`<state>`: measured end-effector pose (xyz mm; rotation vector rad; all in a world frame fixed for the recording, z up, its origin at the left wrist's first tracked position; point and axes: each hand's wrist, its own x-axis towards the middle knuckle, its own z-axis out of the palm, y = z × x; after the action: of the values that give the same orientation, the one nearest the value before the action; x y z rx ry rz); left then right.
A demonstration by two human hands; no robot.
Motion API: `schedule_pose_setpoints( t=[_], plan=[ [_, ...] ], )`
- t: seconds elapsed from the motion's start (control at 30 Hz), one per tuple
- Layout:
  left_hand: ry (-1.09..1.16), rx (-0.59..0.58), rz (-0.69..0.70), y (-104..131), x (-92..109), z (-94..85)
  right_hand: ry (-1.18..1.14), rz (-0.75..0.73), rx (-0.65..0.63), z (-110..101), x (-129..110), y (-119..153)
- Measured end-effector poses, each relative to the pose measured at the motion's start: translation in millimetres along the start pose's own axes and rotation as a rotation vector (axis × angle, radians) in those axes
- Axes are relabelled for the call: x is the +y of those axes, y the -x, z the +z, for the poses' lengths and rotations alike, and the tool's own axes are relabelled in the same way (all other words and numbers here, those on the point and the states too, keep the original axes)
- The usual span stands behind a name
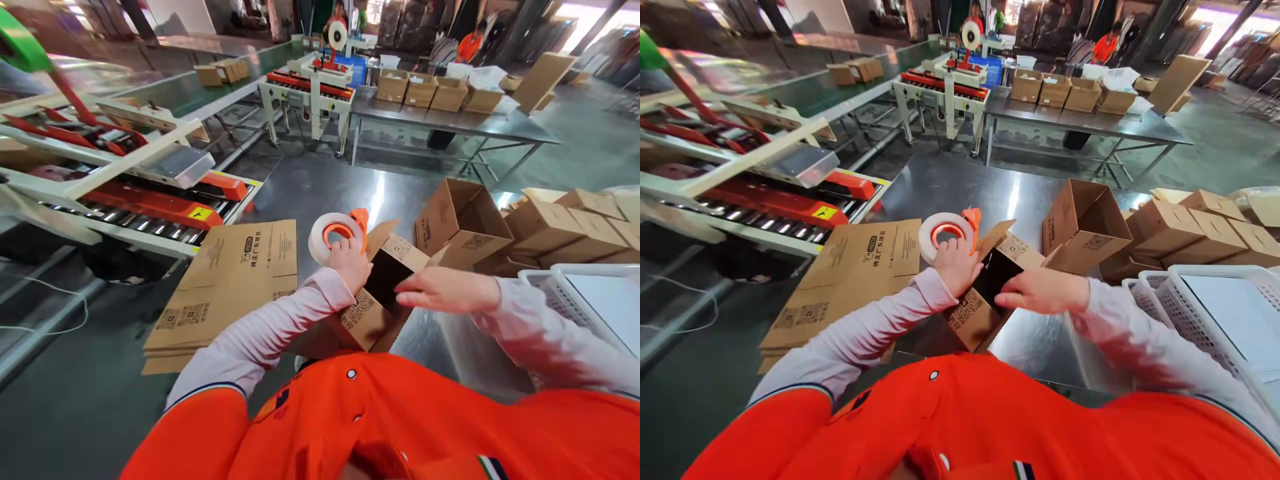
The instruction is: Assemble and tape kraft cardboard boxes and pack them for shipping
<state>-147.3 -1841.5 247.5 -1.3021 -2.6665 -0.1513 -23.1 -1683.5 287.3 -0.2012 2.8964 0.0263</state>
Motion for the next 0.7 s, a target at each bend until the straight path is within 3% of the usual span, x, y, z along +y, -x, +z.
schedule_pose_setpoints(
  t=[0.07, 0.17, 0.27, 0.37, 0.53, 0.7],
  plan=[
    [-0.043, -0.039, 0.063, 0.3, -3.6, 1.5, 0.03, -0.197, 0.145, 9.0, 0.4, 25.4],
    [-0.051, -0.071, 0.168, -0.5, -11.8, 8.4, 0.102, -0.252, 0.24, 28.3, 6.6, 39.6],
    [0.056, -0.098, 0.199, -4.1, -25.3, 19.5, 0.172, -0.254, 0.391, 45.6, 14.7, 20.4],
    [0.179, -0.02, 0.141, -5.1, -47.8, 31.7, 0.223, -0.229, 0.536, 58.9, 15.6, -19.2],
    [0.188, 0.022, -0.036, 8.2, -89.2, 55.7, 0.121, -0.177, 0.481, 81.3, 5.0, -68.3],
    [0.408, 0.017, -0.026, 23.4, -107.8, 85.5, 0.073, -0.371, 0.537, 105.1, -6.9, -58.3]
  ],
)
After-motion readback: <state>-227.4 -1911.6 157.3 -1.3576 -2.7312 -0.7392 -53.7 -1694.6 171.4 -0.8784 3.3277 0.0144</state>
